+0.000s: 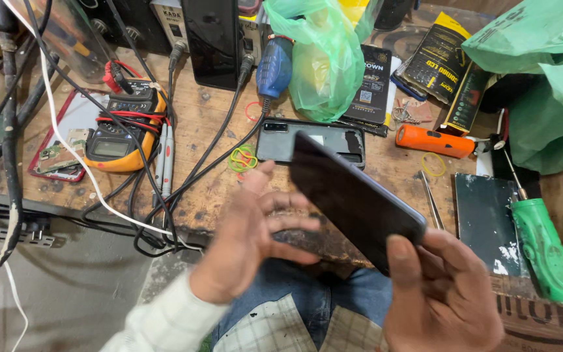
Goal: The person uses a metal prying tool and a screwdriver to carefully pry open the back cover of a smartphone. They work along the edges to release the clips, then separate the back cover from the main body, exposing the internal components.
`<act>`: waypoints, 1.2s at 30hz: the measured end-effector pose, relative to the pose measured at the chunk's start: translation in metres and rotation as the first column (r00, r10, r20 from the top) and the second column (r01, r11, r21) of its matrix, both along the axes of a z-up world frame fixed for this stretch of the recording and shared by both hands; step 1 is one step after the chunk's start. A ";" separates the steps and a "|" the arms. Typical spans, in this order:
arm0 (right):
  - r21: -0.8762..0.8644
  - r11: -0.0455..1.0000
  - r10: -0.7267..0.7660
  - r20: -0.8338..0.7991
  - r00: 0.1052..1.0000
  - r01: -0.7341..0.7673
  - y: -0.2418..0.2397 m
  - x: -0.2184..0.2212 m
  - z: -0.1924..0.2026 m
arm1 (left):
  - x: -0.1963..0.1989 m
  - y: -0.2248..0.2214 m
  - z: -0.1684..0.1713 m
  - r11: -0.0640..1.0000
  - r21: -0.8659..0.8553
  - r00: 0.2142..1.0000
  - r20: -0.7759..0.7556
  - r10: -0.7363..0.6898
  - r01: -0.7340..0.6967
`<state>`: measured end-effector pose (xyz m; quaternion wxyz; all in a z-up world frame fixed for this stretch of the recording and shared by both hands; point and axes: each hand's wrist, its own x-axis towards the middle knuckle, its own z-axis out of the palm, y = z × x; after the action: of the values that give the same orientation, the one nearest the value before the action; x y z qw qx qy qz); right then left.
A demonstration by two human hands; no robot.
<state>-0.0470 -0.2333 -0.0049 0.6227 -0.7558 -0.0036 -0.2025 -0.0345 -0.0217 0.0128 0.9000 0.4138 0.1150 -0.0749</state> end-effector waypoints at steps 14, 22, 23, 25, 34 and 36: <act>-0.150 0.960 0.240 0.012 0.971 -0.235 0.027 -0.013 0.012 | 0.007 -0.029 0.004 0.942 -0.238 0.968 0.024 0.249 -0.236; -0.260 0.952 0.156 -0.051 0.986 -0.164 0.024 -0.018 0.012 | 0.009 -0.025 0.002 0.939 -0.246 0.967 0.023 0.253 -0.240; -0.291 0.945 0.136 -0.074 0.988 -0.152 0.025 -0.019 0.014 | 0.008 -0.026 0.003 0.937 -0.248 0.966 0.013 0.257 -0.245; -0.353 0.927 0.095 -0.114 0.989 -0.129 0.027 -0.020 0.019 | 0.008 -0.026 0.007 0.938 -0.238 0.967 -0.020 0.255 -0.252; -0.405 0.907 0.098 -0.060 0.993 -0.114 0.015 -0.020 0.001 | 0.008 -0.032 -0.007 0.936 -0.155 0.946 0.015 0.323 -0.317; -0.389 0.914 0.123 -0.010 0.992 -0.117 0.014 -0.022 -0.003 | 0.008 -0.034 -0.013 0.932 -0.143 0.942 -0.012 0.335 -0.333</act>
<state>-0.0689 -0.2191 -0.0079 0.4713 -0.8613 -0.0944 -0.1646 -0.0263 -0.0555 0.0001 0.9276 0.3233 0.1721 0.0736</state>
